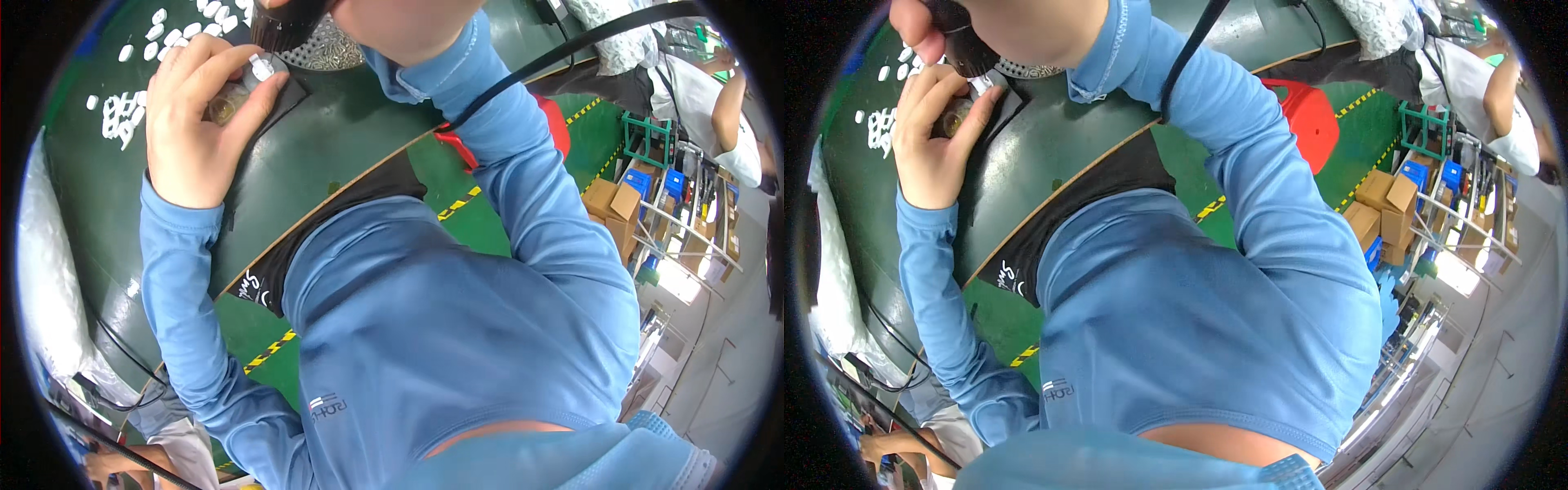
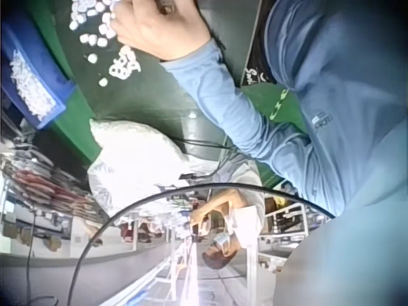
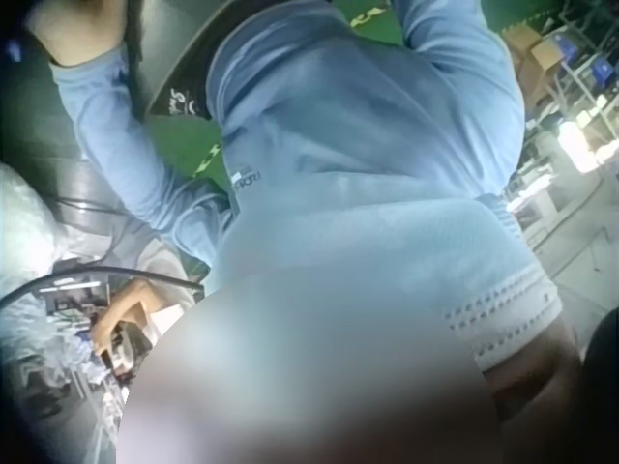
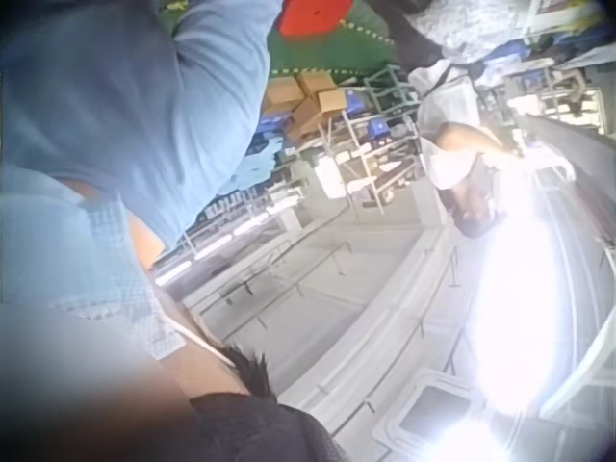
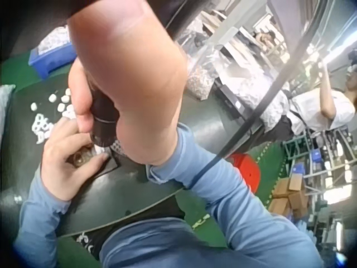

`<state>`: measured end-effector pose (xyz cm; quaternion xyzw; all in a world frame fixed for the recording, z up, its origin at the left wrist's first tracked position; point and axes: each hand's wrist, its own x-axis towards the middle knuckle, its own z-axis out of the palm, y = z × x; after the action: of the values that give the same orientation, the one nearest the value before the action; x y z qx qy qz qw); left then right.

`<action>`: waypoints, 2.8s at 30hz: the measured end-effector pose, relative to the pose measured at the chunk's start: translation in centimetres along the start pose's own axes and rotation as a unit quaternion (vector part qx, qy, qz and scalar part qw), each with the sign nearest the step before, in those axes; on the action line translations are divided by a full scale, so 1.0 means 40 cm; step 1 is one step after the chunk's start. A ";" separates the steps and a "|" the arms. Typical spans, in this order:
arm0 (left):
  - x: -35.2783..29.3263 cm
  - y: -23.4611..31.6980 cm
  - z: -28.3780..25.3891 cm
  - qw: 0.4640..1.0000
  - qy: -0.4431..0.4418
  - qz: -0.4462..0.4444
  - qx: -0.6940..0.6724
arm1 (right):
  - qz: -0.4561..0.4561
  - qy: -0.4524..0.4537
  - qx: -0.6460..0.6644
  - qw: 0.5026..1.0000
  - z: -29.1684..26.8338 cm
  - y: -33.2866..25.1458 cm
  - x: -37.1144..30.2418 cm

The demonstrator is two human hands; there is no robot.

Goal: Assembling and testing small white electronic components using a handheld tool at a factory workstation.

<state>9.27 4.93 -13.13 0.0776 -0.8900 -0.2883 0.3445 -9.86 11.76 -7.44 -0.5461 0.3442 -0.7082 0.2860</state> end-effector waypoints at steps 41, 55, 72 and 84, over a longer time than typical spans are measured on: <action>-0.010 -0.017 0.010 0.998 0.036 0.044 0.039 | 0.079 -0.070 0.067 0.992 0.086 -0.058 -0.031; 0.000 -0.006 0.003 0.999 0.007 0.032 0.042 | 0.025 0.015 0.008 1.000 0.037 0.007 0.001; 0.008 0.000 0.003 0.999 -0.006 0.017 0.033 | 0.013 0.026 0.010 1.000 0.033 0.014 -0.003; -0.001 -0.017 0.017 0.998 0.025 0.043 0.037 | 0.060 -0.099 0.044 0.992 -0.012 -0.028 0.077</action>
<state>8.82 4.69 -13.93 0.0588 -0.8940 -0.2377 0.3754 -11.08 10.11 -4.87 -0.5787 0.3146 -0.6470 0.3840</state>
